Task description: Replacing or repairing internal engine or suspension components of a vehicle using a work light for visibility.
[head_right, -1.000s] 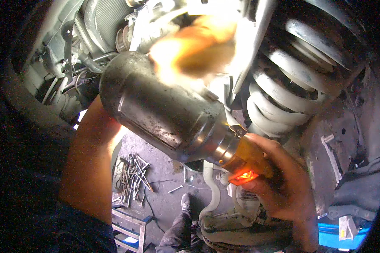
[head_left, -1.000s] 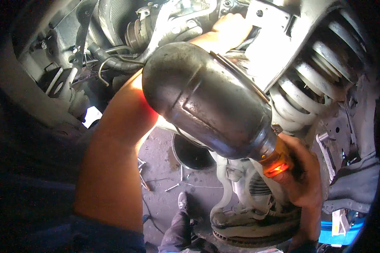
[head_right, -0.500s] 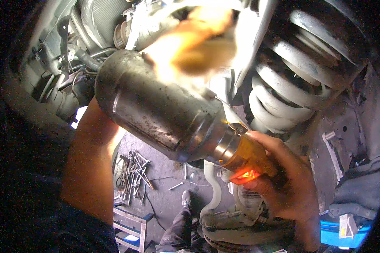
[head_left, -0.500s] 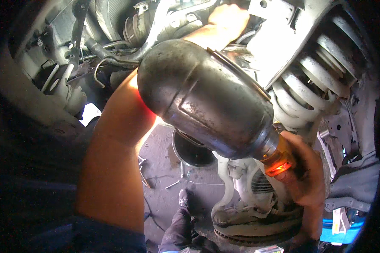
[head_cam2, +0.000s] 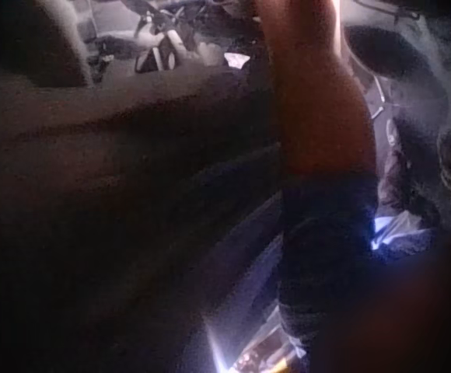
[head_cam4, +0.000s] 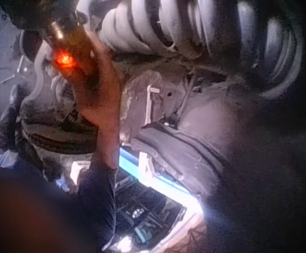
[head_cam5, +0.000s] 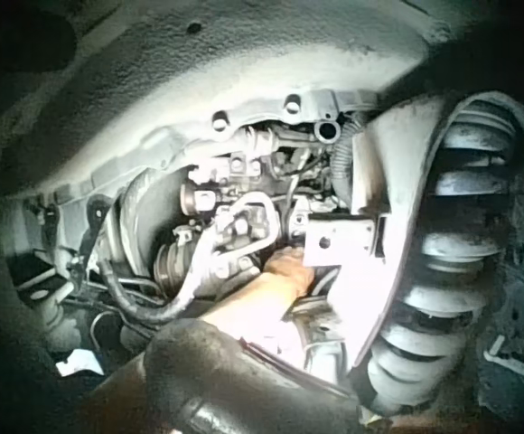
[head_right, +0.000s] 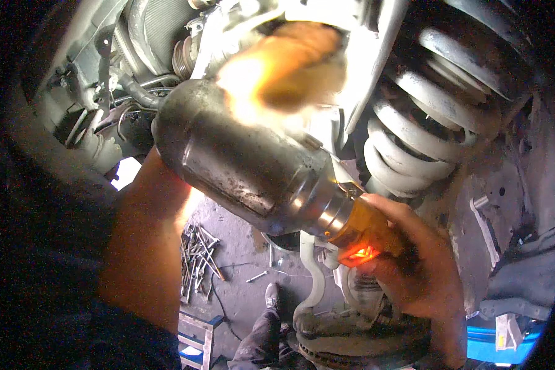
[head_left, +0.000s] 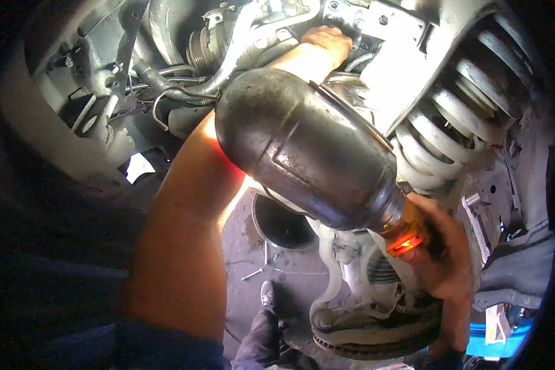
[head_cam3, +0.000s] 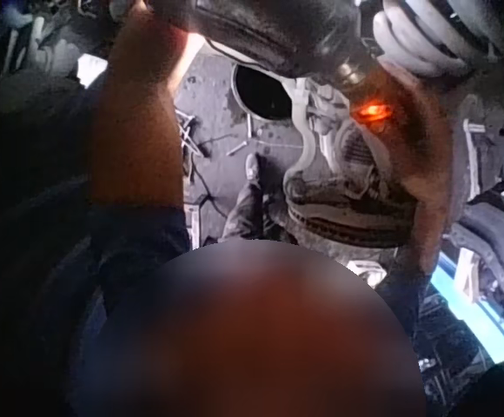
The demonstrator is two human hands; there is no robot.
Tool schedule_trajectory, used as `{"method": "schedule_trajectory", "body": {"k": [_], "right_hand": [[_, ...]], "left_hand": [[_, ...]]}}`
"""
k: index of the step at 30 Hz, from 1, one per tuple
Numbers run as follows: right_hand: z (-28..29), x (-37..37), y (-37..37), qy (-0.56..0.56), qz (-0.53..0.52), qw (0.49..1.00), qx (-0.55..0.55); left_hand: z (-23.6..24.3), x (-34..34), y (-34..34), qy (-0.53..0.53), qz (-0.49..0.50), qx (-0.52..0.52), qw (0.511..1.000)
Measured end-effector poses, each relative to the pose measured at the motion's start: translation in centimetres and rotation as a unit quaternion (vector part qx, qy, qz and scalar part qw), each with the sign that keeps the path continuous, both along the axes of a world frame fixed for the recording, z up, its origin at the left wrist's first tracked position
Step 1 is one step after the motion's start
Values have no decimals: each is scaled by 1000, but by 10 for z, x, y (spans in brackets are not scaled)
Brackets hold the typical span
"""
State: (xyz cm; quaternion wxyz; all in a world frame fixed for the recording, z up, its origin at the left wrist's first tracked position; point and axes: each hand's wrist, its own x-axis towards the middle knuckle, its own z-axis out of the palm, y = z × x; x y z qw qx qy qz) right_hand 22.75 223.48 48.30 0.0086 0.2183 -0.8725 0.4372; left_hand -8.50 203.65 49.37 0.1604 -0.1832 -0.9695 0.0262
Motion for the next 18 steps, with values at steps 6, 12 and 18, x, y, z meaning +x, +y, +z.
{"method": "schedule_trajectory", "body": {"k": [6, 12, 18], "right_hand": [[1, 1, -4, -53, -21, 998, 5], [1, 0, -1, -26, -6, 999, 22], [-1, 0, -3, -27, -9, 1000, 6]], "left_hand": [[-8, -7, -6, -95, 22, -27, 995], [-14, -17, -3, -105, 38, -24, 993], [-12, -17, -5, -88, 2, -8, 996]]}}
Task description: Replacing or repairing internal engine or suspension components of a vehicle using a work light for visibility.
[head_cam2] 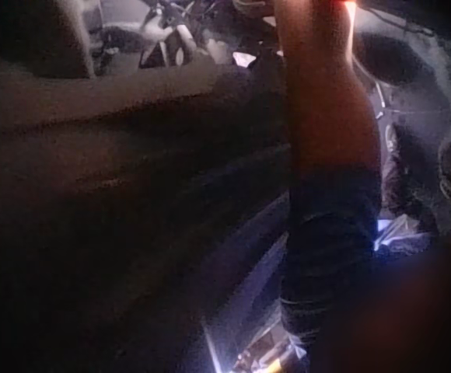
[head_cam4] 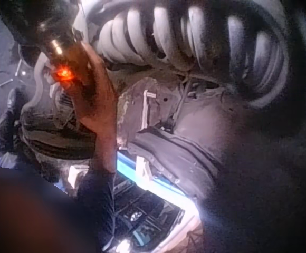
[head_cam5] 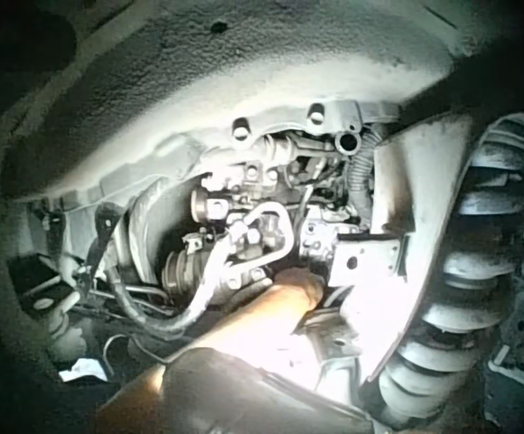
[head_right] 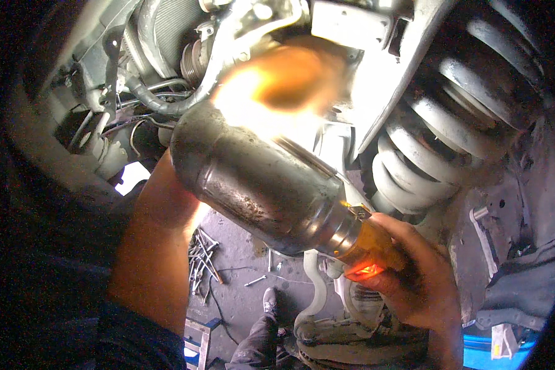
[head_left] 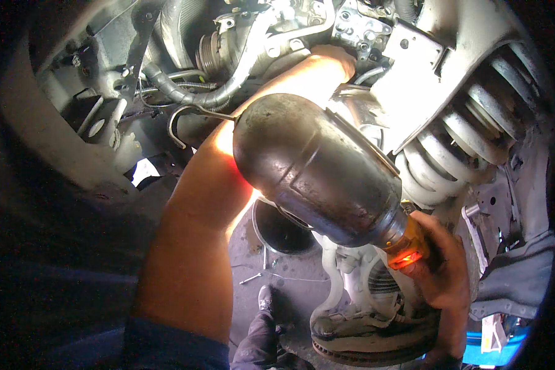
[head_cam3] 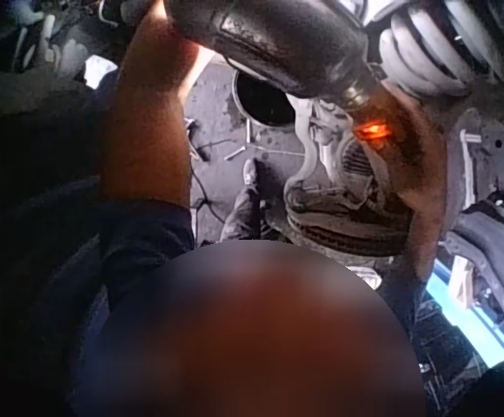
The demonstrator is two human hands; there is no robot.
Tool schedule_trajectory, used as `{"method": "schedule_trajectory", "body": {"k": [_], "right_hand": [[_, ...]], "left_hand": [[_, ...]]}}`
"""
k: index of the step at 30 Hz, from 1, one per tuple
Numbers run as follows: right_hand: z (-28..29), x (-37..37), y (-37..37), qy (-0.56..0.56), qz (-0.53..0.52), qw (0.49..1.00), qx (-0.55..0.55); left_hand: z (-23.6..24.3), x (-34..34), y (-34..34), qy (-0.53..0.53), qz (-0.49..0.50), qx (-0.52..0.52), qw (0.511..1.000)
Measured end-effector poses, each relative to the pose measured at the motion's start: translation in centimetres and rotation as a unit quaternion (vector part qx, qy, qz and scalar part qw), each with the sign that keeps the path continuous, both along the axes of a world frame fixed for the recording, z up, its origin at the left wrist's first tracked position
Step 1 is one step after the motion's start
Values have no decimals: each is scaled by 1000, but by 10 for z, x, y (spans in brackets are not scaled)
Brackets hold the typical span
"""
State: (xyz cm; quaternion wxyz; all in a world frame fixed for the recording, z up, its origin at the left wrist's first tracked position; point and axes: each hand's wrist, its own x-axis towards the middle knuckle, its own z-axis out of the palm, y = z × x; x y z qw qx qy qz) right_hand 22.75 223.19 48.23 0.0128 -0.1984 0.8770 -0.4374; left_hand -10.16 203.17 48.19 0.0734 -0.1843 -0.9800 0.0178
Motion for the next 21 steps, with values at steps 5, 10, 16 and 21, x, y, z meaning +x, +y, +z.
{"method": "schedule_trajectory", "body": {"k": [5, 10, 16, 21], "right_hand": [[4, -1, 0, -13, 10, 1000, 19], [3, 0, -1, 13, 21, 1000, 7], [6, 1, 4, 25, 1, 999, 29], [6, 1, 1, -1, -2, 1000, 4]], "left_hand": [[4, 7, -6, 37, -65, -26, 997], [3, 7, -6, 147, -84, 37, 985], [11, 13, 7, 139, -43, 70, 987], [7, 5, 5, 122, -1, 7, 993]]}}
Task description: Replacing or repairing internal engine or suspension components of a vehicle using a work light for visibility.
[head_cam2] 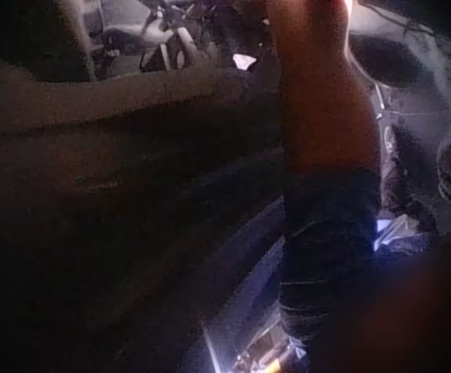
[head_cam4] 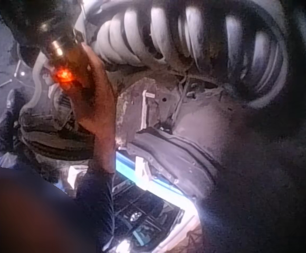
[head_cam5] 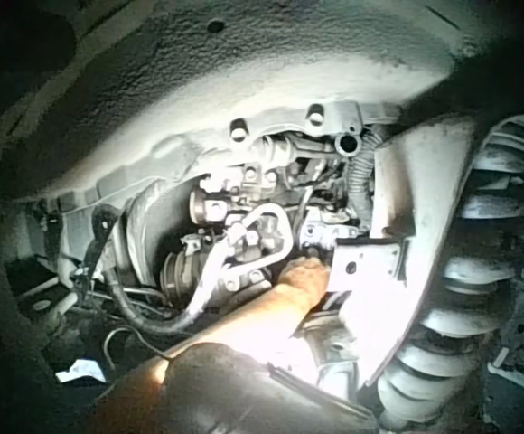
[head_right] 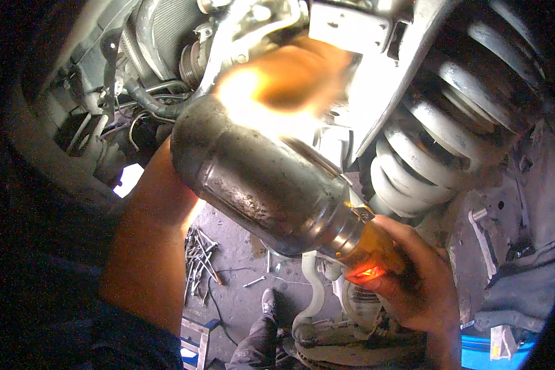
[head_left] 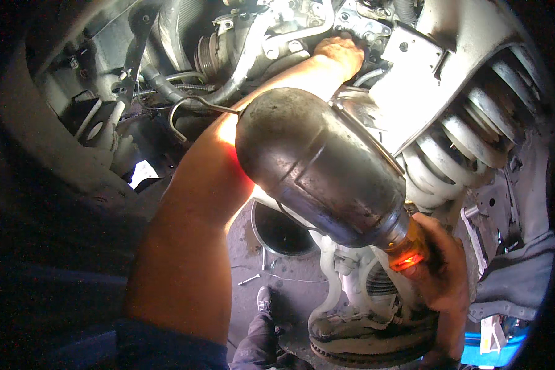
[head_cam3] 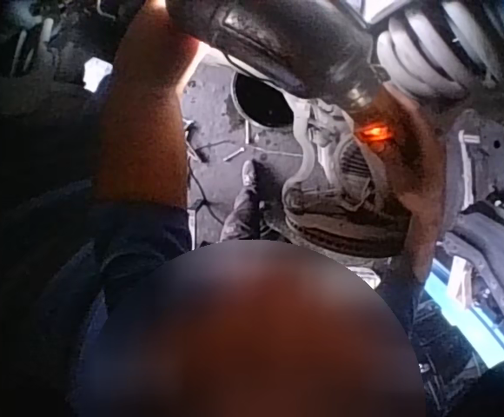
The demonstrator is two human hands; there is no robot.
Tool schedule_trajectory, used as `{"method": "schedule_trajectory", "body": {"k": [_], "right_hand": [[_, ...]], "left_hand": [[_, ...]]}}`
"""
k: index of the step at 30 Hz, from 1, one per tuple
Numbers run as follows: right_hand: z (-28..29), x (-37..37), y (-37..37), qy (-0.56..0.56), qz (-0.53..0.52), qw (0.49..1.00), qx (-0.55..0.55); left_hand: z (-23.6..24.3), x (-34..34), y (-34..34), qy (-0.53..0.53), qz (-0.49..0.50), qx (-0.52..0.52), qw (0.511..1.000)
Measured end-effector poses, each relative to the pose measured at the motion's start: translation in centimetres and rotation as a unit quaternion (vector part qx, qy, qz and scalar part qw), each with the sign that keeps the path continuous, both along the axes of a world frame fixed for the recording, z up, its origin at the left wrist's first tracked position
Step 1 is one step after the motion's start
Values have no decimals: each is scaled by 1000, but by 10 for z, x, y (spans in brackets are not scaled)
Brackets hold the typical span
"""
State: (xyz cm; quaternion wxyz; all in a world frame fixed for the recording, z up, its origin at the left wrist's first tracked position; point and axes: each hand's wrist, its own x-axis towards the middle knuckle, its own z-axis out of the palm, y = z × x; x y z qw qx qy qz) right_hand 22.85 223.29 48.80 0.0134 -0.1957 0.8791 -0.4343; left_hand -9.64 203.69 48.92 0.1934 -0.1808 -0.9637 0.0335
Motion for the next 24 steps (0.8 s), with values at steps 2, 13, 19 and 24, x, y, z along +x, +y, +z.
{"method": "schedule_trajectory", "body": {"k": [2, 13, 19, 24], "right_hand": [[1, 1, -1, 0, 1, 1000, -5], [2, -1, 2, 16, 0, 1000, -7], [0, 1, -1, -3, -21, 999, -26], [2, 0, -2, -2, -14, 1000, -24]], "left_hand": [[-2, -4, -4, 36, -45, 25, 998], [7, 9, 5, -6, -14, -8, 1000], [7, 11, 6, 33, -14, -74, 997], [5, 9, 0, 65, -8, -70, 995]]}}
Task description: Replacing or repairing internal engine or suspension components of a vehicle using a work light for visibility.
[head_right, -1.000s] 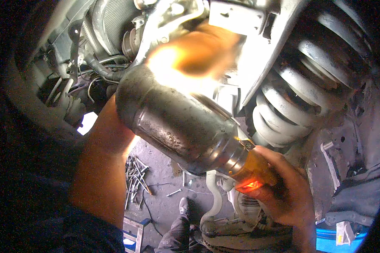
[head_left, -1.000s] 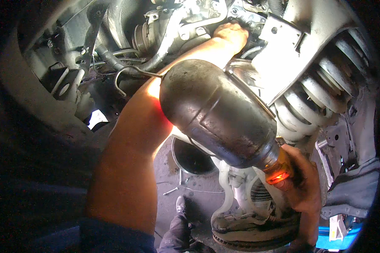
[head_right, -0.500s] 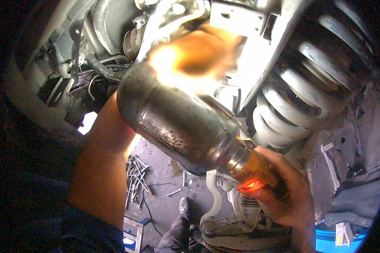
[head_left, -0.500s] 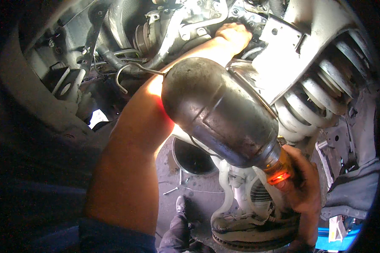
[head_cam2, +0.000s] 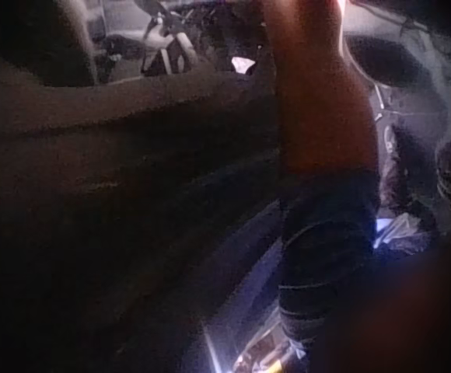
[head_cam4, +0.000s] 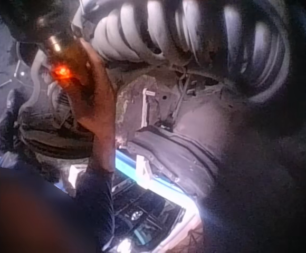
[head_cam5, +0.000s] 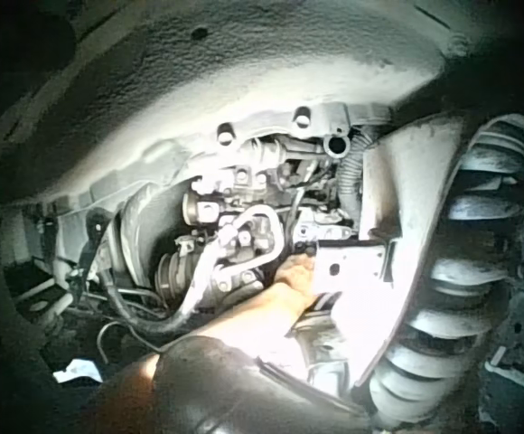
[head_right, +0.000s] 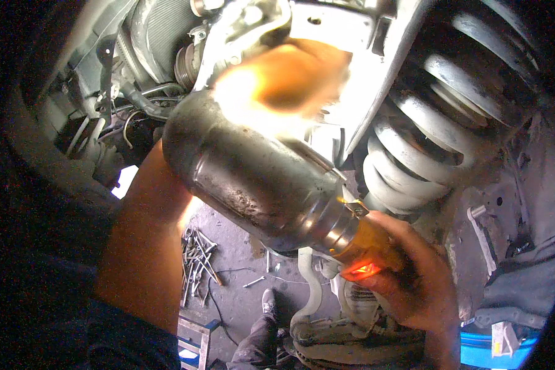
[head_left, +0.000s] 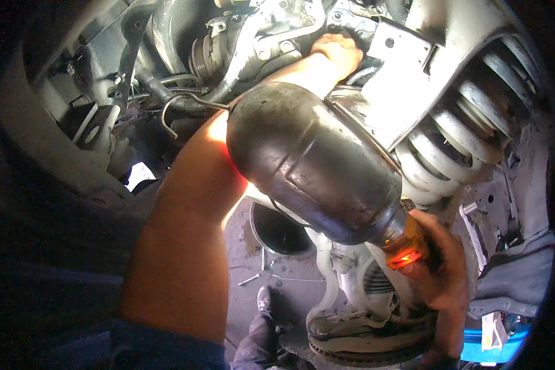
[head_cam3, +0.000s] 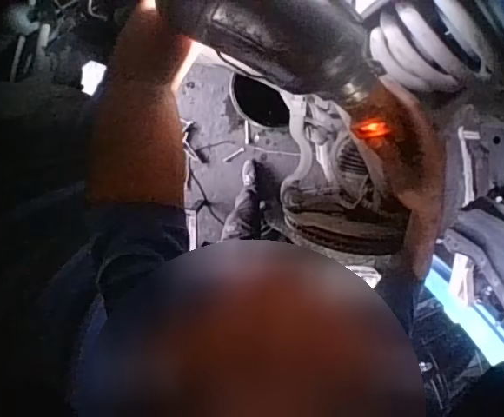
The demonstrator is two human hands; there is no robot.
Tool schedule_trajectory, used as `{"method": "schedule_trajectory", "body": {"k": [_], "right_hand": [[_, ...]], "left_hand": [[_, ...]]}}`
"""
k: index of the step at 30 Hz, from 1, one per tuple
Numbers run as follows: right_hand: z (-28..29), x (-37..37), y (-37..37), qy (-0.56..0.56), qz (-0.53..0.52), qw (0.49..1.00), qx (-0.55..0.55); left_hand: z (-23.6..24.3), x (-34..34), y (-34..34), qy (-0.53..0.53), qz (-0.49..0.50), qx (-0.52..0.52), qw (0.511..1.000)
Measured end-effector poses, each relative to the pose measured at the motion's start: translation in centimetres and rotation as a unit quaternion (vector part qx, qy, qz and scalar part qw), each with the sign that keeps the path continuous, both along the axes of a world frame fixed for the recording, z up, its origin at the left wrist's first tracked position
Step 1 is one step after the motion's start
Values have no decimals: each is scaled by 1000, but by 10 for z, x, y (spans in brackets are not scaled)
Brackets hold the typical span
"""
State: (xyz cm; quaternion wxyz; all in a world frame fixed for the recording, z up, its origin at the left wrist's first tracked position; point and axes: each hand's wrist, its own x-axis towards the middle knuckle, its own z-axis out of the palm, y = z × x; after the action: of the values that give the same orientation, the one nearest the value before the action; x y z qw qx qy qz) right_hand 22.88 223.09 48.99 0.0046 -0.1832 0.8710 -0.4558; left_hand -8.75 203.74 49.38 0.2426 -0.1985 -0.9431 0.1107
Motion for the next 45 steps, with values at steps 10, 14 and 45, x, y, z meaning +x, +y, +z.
{"method": "schedule_trajectory", "body": {"k": [10, 14, 45], "right_hand": [[-1, -1, 4, -1, 14, 1000, -7], [-2, -2, 7, 9, 11, 1000, 18], [-1, -4, 4, 42, 13, 998, 45]], "left_hand": [[-13, -17, -9, 67, -113, 41, 990], [-10, -14, -6, 50, -108, 50, 992], [-11, -22, 1, 33, -58, 30, 997]]}}
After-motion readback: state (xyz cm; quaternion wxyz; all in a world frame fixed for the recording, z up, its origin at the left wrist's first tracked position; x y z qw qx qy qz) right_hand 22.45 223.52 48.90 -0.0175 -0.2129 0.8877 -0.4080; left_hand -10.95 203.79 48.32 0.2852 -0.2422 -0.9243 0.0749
